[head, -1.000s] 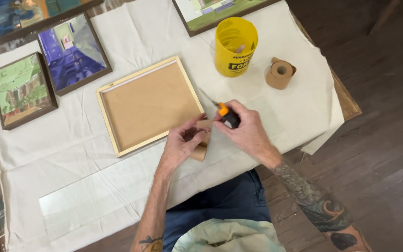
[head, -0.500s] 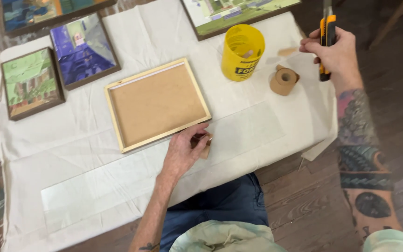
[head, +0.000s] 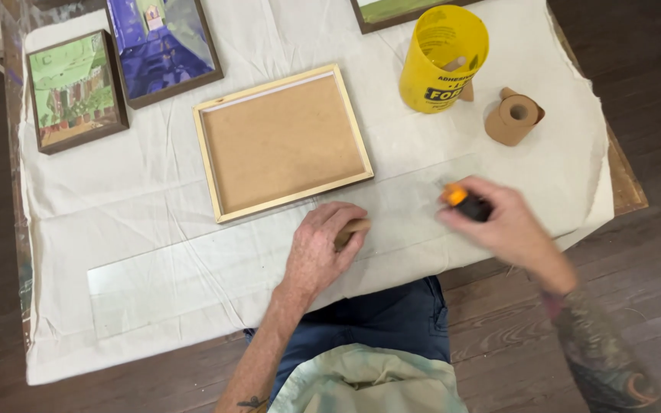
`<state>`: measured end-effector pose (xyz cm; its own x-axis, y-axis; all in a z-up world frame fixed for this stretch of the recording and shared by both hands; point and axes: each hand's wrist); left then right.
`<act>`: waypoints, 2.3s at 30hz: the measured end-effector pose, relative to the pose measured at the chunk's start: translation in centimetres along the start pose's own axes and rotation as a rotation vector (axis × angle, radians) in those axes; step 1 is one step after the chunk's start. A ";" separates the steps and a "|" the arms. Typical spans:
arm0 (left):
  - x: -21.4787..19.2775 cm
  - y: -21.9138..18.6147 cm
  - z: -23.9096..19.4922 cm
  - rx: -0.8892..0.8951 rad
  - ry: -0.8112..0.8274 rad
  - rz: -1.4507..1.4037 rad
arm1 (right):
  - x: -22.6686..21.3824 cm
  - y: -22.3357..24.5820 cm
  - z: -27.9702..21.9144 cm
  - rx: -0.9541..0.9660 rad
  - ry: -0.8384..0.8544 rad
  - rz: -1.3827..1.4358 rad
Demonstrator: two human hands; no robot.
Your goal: Applying brown kraft paper backing to a wooden picture frame using a utility knife
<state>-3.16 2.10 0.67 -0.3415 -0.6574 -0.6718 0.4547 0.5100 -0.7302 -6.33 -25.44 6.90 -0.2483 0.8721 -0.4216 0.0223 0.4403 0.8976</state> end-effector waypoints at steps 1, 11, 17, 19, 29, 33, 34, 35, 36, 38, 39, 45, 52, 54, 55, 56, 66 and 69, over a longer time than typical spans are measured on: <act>0.5 0.3 0.0 -0.006 0.000 0.000 | 1.2 0.2 0.6 0.001 0.006 0.002; 1.7 1.1 0.1 0.001 -0.082 0.003 | 6.9 0.6 4.2 0.012 0.093 -0.224; 2.7 -0.4 2.0 0.050 -0.059 0.104 | 5.2 -0.5 3.9 0.096 -0.019 -0.258; 2.8 -0.8 2.8 0.054 -0.043 0.164 | 4.7 -0.8 3.5 0.122 -0.021 -0.239; 3.2 -1.4 4.6 0.109 0.076 0.330 | 3.8 0.4 2.6 0.240 -0.006 -0.129; 3.6 -1.0 4.8 0.127 0.007 0.304 | 4.4 -0.1 3.2 0.286 -0.046 -0.183; 3.8 -0.8 4.8 0.126 0.009 0.302 | 4.4 -0.6 3.3 0.288 -0.046 -0.183; 3.9 -0.6 4.9 0.195 -0.004 0.340 | 4.5 -1.1 3.3 0.280 -0.040 -0.241; 4.1 -0.3 4.9 0.264 -0.017 0.377 | 4.6 -1.6 3.4 0.271 -0.034 -0.299; 4.5 -0.2 4.7 0.300 -0.019 0.407 | 3.8 -0.3 2.3 0.237 -0.051 -0.199; 4.6 -0.1 4.6 0.337 -0.023 0.438 | 3.5 0.3 1.7 0.199 -0.071 -0.099; 3.4 0.6 3.9 0.467 0.066 0.604 | 3.5 1.1 -5.4 0.292 -0.005 -0.066; 1.0 -0.5 4.4 0.582 0.145 0.808 | 6.5 1.1 -7.9 0.235 0.041 -0.303; 0.9 -0.3 4.3 0.621 0.133 0.760 | 7.0 1.8 -7.4 0.287 -0.007 -0.320; 0.9 -0.4 4.3 0.621 0.137 0.756 | 7.1 1.6 -7.2 0.292 -0.006 -0.318; 0.9 -0.4 4.3 0.620 0.153 0.768 | 7.2 1.4 -7.1 0.271 0.004 -0.341; 0.8 0.2 4.1 0.622 0.163 0.764 | 8.7 0.8 -6.4 0.176 0.027 -0.537; 0.9 0.1 4.2 0.618 0.164 0.789 | 9.0 0.8 -6.3 0.160 0.016 -0.559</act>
<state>0.05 -0.76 0.58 0.1528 -0.1496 -0.9769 0.9291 0.3586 0.0904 -14.66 -18.59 4.66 -0.2790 0.4953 -0.8227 0.0295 0.8608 0.5082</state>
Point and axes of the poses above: each hand's wrist, its own z-axis towards the middle knuckle, its own x-axis out of the palm, y = z × x, and after that the axes turned 13 degrees about y, right-handed
